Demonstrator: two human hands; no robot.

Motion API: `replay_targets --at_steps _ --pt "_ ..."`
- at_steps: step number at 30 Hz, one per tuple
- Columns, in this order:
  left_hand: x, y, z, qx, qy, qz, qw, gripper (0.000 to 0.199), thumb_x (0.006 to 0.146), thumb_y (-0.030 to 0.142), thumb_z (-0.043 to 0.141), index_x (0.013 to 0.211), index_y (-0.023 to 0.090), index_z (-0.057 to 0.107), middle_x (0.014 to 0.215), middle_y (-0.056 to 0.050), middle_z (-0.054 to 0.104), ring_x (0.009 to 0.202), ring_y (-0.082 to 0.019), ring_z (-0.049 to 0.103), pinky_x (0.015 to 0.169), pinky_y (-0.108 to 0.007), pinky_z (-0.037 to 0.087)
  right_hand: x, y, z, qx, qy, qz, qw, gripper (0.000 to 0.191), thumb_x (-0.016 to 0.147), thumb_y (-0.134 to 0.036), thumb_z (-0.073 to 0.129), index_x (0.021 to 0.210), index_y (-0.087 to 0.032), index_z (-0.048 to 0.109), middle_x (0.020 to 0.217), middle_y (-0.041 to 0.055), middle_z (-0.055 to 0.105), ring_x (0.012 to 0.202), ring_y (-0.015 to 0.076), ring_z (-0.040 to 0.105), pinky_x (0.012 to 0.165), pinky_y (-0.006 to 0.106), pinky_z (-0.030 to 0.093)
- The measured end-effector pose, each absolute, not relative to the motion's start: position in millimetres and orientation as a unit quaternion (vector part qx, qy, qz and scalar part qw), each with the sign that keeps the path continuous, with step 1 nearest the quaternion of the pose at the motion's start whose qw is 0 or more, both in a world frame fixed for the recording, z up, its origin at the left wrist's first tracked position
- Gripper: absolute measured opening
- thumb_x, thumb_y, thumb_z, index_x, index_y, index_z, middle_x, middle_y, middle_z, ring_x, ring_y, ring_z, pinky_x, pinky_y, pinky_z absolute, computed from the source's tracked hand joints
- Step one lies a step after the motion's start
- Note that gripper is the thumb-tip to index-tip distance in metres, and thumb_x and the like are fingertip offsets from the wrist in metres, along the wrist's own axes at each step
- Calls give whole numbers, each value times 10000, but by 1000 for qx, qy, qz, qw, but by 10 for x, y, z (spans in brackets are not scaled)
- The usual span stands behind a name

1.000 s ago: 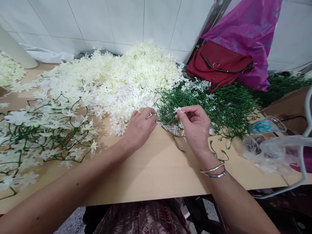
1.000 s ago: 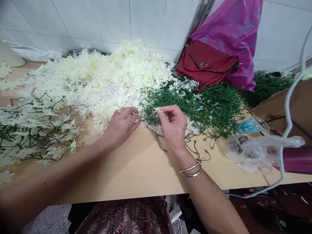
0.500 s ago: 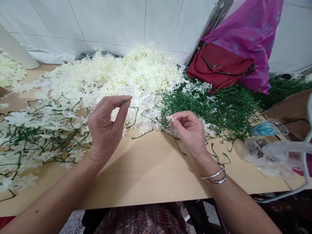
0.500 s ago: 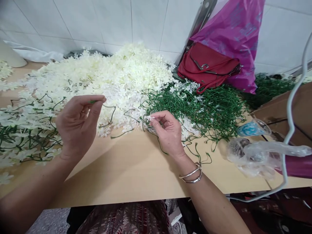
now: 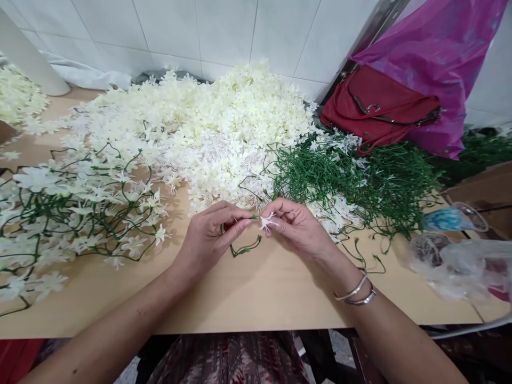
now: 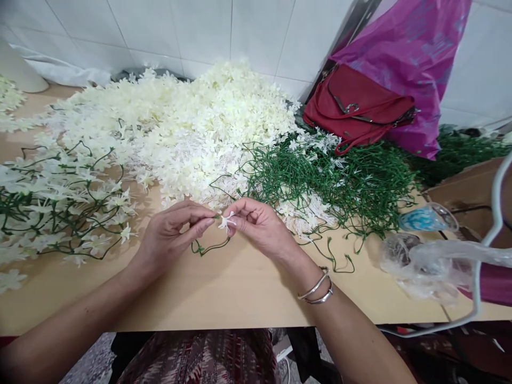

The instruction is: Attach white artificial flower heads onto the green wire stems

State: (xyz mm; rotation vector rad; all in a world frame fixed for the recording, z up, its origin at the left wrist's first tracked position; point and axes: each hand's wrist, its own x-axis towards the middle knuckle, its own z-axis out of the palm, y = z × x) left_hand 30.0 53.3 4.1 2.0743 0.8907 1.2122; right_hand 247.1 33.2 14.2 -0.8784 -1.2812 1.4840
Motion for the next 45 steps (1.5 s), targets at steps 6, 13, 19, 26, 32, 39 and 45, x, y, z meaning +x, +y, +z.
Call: replay_targets --at_steps 6,13,19,26,32,39,45 --pt "298 497 63 769 326 454 311 110 968 204 706 1026 237 793 871 -22 758 727 -129 658 633 -240 523 2452 328 101 -357 -511 632 460 186 867 -377 841 896 -227 736 754 -27 678 662 105 599 680 255 512" --pt "285 504 71 787 300 449 298 105 972 180 698 1025 233 772 866 -18 748 752 -127 663 642 -233 524 2460 330 103 -358 -487 670 432 243 822 -379 877 872 -214 706 748 -33 651 640 98 569 636 243 492" --pt "296 510 66 814 281 425 280 67 986 181 680 966 221 730 838 -2 768 756 -126 692 700 -241 537 2475 334 66 -370 -464 686 422 233 800 -325 893 860 -204 703 745 -32 649 648 98 561 594 227 459" --pt "349 462 25 806 324 388 308 84 947 192 665 881 213 712 729 23 735 589 -94 616 567 -203 476 2444 329 90 -389 -466 676 418 280 775 -370 913 821 -199 696 673 -50 632 591 95 537 549 220 441" --pt "378 448 -15 719 360 391 447 64 915 200 653 860 181 677 690 7 707 540 -82 552 497 -180 432 2399 312 108 -388 -464 674 423 281 805 -391 895 906 -198 717 748 -28 707 690 112 666 722 260 543" --pt "351 464 -63 695 376 396 468 55 897 220 671 870 177 690 676 4 681 523 -81 530 482 -187 432 2406 310 130 -372 -473 679 421 225 850 -371 865 908 -208 721 750 -27 719 705 111 682 761 266 556" --pt "355 470 -78 678 380 408 479 64 906 243 681 918 182 696 662 6 676 536 -94 552 488 -201 452 2429 320 130 -390 -465 666 434 252 806 -377 895 874 -209 720 702 -48 683 627 104 638 686 256 541"
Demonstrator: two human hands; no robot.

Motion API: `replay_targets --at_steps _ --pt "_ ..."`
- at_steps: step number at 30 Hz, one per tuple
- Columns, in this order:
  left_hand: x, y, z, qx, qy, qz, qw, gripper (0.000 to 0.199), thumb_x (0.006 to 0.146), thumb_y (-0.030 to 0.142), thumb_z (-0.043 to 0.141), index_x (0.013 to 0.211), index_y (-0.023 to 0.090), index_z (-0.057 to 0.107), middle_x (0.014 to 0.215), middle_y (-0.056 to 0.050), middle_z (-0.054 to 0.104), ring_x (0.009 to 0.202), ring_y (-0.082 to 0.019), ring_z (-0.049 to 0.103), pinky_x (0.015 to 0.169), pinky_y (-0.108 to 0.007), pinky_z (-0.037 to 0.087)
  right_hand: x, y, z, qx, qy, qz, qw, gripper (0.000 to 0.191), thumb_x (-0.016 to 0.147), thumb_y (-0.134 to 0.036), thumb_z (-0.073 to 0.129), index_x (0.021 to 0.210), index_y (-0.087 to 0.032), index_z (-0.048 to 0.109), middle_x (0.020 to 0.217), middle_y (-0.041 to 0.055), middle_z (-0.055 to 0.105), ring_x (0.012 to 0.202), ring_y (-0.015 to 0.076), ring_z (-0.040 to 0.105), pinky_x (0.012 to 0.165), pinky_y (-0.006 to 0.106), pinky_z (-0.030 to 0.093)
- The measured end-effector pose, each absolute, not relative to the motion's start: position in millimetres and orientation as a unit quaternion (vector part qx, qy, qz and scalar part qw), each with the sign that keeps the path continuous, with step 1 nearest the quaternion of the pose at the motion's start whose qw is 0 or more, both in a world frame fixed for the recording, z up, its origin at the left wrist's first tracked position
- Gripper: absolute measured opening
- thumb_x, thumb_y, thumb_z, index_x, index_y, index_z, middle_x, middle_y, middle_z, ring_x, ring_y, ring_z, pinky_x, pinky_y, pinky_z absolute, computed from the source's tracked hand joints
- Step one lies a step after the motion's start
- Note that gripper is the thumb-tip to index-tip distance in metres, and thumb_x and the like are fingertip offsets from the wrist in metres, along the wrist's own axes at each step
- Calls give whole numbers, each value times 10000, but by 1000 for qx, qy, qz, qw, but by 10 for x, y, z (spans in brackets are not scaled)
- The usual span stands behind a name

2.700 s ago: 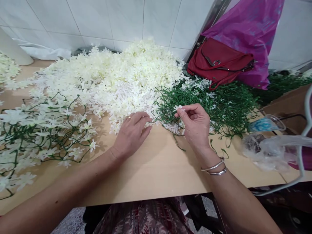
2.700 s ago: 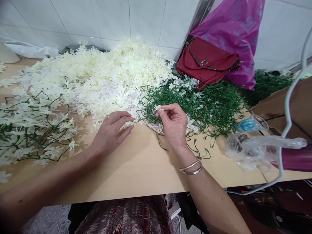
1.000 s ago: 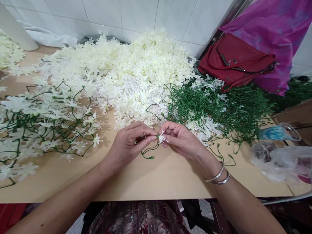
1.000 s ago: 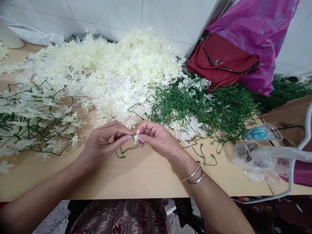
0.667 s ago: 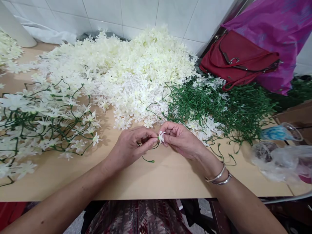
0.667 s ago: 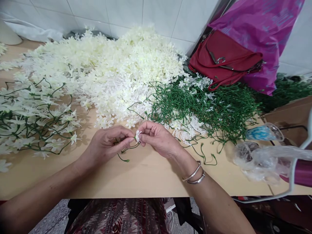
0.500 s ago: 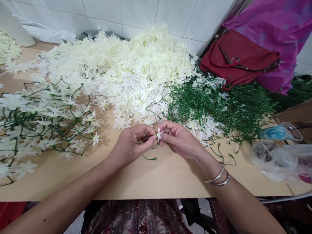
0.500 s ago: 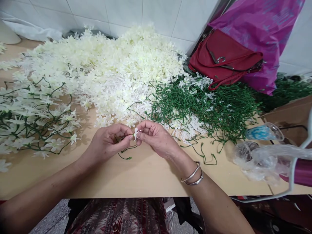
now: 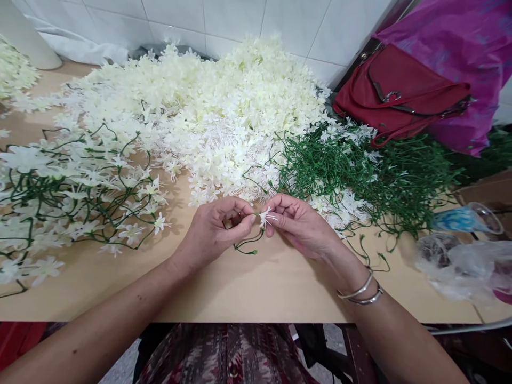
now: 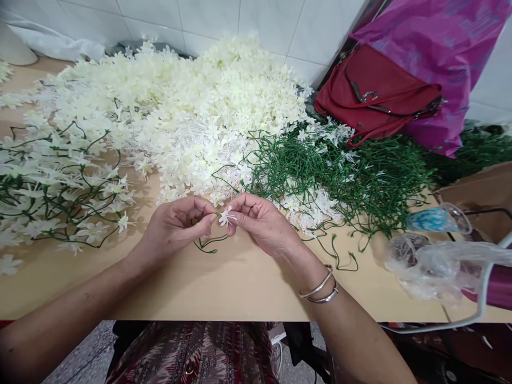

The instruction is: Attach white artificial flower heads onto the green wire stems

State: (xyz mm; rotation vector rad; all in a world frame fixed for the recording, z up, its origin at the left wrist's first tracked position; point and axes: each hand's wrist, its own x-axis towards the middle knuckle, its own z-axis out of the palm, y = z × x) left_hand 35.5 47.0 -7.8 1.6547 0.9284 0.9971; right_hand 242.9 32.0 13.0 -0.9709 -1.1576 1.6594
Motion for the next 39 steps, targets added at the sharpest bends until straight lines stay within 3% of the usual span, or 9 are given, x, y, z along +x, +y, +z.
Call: replay_targets --at_steps 10,14,18,22,25,32,39 --pt "373 478 -75 651 355 417 526 112 905 284 725 964 189 724 733 -1 723 541 -99 647 509 -194 529 2420 322 158 -367 -459 687 427 250 796 -352 906 839 -191 720 694 -49 676 569 79 592 600 227 496" --pt "383 481 -66 662 351 402 526 96 904 279 722 926 187 711 598 45 585 479 -76 502 441 -182 387 2414 322 129 -381 -462 662 450 264 793 -341 911 858 -198 699 702 -56 675 591 81 613 604 224 500" --pt "380 481 -63 673 350 411 506 81 931 262 694 893 191 696 614 49 535 512 -71 396 462 -201 297 2407 310 115 -375 -487 648 449 219 878 -359 841 952 -208 701 708 -46 697 645 97 658 685 243 539" --pt "385 483 -60 641 347 427 535 92 930 258 695 872 187 685 643 30 604 542 -78 476 492 -201 350 2365 274 149 -369 -510 646 431 247 939 -376 776 1119 -229 693 823 -19 733 756 115 707 779 272 579" --pt "393 484 -66 621 336 429 563 86 938 272 692 913 191 680 688 10 667 582 -98 566 518 -205 412 2318 256 159 -379 -517 625 446 264 849 -305 868 1031 -241 688 915 -31 716 745 100 704 733 256 592" --pt "357 501 -91 644 352 415 537 140 956 331 707 934 194 719 708 7 695 548 -83 543 477 -194 381 2345 270 148 -413 -548 573 448 160 942 -339 773 959 -210 679 785 -9 744 719 122 720 731 281 587" --pt "306 530 -150 664 365 385 527 214 1013 376 633 1093 200 723 728 2 711 656 -122 663 616 -227 517 2380 257 176 -458 -555 505 476 178 901 -358 809 907 -207 715 823 6 745 699 124 659 669 282 532"
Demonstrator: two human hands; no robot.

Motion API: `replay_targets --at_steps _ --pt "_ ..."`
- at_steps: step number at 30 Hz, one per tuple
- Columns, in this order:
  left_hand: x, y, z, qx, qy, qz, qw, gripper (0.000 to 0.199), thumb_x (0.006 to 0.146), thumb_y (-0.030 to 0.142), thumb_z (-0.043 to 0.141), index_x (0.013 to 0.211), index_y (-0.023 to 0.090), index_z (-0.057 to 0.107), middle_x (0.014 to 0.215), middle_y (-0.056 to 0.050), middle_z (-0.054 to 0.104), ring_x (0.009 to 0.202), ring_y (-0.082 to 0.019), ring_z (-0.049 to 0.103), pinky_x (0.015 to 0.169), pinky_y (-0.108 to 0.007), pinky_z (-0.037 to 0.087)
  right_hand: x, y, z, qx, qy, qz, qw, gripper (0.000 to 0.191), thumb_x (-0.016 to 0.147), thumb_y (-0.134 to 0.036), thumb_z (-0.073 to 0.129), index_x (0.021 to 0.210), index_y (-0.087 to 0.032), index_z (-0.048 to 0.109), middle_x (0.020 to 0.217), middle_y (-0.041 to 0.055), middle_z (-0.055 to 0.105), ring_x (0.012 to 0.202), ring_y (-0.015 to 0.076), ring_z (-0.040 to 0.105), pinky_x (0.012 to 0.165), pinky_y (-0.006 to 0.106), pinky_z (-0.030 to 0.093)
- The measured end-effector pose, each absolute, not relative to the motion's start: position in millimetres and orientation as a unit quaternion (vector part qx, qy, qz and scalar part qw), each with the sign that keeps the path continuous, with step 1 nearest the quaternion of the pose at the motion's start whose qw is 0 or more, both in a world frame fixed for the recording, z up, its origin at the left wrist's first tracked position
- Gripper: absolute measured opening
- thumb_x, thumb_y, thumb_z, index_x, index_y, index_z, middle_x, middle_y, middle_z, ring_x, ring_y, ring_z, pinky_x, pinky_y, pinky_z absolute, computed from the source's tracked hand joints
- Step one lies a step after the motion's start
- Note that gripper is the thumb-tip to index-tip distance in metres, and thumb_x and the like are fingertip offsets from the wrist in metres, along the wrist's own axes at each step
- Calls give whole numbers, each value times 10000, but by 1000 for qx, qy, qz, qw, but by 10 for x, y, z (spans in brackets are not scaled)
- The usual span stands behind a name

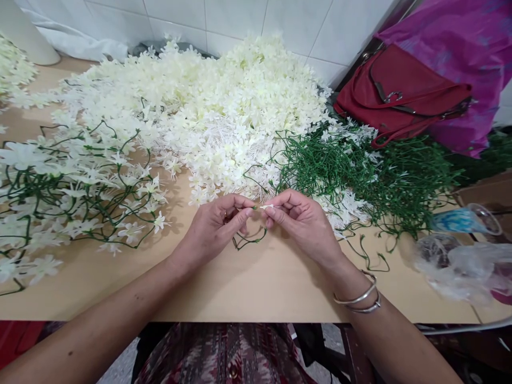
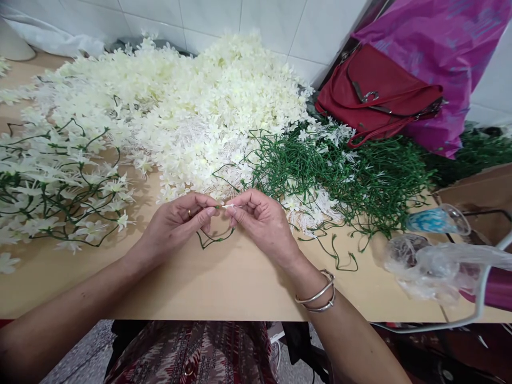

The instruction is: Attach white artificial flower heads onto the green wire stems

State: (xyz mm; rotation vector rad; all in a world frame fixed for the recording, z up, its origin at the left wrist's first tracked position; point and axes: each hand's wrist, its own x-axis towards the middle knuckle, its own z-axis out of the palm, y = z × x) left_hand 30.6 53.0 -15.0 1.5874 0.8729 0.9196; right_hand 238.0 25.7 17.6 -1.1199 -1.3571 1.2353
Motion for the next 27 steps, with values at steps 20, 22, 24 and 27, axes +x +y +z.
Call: replay_targets --at_steps 20,22,24,27 --pt "321 508 -81 735 364 353 449 186 1024 333 593 1008 194 716 742 4 797 646 -115 722 614 -216 511 2381 223 151 -481 -704 327 408 75 949 -215 703 882 -226 734 843 15 706 789 167 639 749 347 499" --pt "316 509 -73 742 358 348 447 196 1032 330 578 991 195 714 751 6 800 657 -114 728 624 -215 513 2381 228 126 -482 -691 348 410 54 945 -230 709 896 -227 730 849 15 702 789 166 636 746 346 505" --pt "312 507 -67 745 356 342 448 207 1036 335 571 977 198 715 755 7 801 669 -117 732 625 -215 512 2377 233 98 -482 -671 370 424 35 937 -248 723 906 -231 730 859 14 700 794 166 639 741 346 510" --pt "308 506 -64 745 359 341 447 202 1038 334 573 971 204 713 752 12 799 675 -116 733 635 -212 514 2367 235 81 -473 -666 375 438 24 933 -254 737 911 -245 738 866 13 696 806 171 647 751 357 517"
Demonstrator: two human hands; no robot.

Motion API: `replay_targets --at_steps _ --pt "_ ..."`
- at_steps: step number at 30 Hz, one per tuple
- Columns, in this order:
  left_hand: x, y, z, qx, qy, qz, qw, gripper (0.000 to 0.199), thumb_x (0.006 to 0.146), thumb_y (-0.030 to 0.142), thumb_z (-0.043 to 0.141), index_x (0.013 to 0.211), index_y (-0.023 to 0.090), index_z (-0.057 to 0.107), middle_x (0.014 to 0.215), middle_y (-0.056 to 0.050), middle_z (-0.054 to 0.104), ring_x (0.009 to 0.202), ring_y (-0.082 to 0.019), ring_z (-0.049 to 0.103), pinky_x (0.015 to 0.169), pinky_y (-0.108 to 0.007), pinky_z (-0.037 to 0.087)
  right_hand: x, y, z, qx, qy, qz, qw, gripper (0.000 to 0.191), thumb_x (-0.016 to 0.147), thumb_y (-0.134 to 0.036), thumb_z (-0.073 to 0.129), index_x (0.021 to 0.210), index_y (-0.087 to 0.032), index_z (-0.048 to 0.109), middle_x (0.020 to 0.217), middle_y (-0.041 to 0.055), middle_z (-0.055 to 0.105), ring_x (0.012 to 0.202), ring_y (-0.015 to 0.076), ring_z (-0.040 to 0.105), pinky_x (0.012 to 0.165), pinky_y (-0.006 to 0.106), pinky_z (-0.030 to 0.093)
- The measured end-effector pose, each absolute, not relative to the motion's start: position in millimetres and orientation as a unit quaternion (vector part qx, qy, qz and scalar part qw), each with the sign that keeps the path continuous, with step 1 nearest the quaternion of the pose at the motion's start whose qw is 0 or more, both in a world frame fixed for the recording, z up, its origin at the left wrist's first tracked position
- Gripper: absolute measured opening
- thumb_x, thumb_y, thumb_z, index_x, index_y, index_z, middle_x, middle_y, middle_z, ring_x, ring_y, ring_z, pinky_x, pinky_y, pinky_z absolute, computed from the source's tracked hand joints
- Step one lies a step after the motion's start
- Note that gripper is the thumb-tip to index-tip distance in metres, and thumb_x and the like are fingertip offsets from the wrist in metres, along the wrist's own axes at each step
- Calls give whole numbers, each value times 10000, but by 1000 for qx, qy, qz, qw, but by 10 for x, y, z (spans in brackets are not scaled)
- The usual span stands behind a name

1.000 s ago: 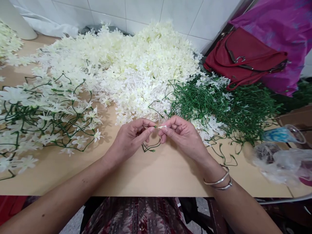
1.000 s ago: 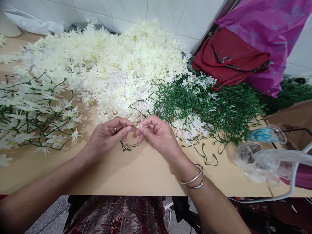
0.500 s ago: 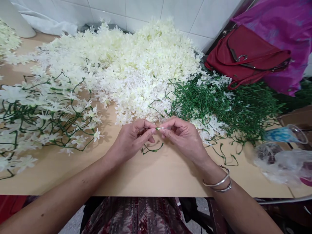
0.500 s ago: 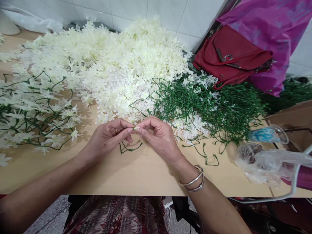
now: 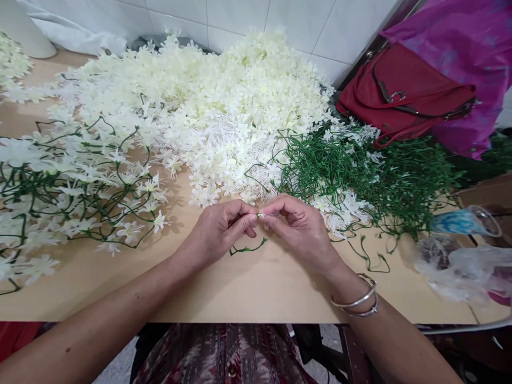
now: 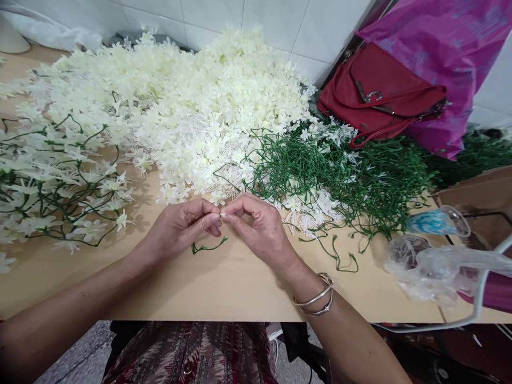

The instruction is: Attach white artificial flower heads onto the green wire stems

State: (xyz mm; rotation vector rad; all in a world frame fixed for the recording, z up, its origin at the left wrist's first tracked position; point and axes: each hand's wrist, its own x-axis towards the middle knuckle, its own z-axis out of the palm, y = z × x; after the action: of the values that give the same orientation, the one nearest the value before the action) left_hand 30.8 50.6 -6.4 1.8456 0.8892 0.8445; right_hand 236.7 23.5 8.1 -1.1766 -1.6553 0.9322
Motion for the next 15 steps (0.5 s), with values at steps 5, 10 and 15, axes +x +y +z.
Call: replay_targets --at_steps 5,10,15 --pt "310 511 -70 759 357 345 421 154 1016 285 605 914 211 695 723 27 791 634 -101 704 631 -204 505 2357 239 98 -451 -699 353 428 88 958 -240 711 876 -262 736 877 22 723 866 198 672 820 402 531" --pt "323 512 -75 759 357 342 423 163 1008 291 604 898 209 692 695 26 775 642 -107 702 637 -206 508 2384 256 91 -466 -687 376 412 45 948 -254 727 970 -263 765 917 27 719 844 186 656 798 382 528" --pt "330 514 -77 729 359 343 471 196 1009 348 608 935 199 710 704 8 768 642 -118 703 627 -210 519 2407 275 109 -453 -708 357 408 66 957 -242 720 982 -264 777 918 22 716 853 177 654 774 353 507"
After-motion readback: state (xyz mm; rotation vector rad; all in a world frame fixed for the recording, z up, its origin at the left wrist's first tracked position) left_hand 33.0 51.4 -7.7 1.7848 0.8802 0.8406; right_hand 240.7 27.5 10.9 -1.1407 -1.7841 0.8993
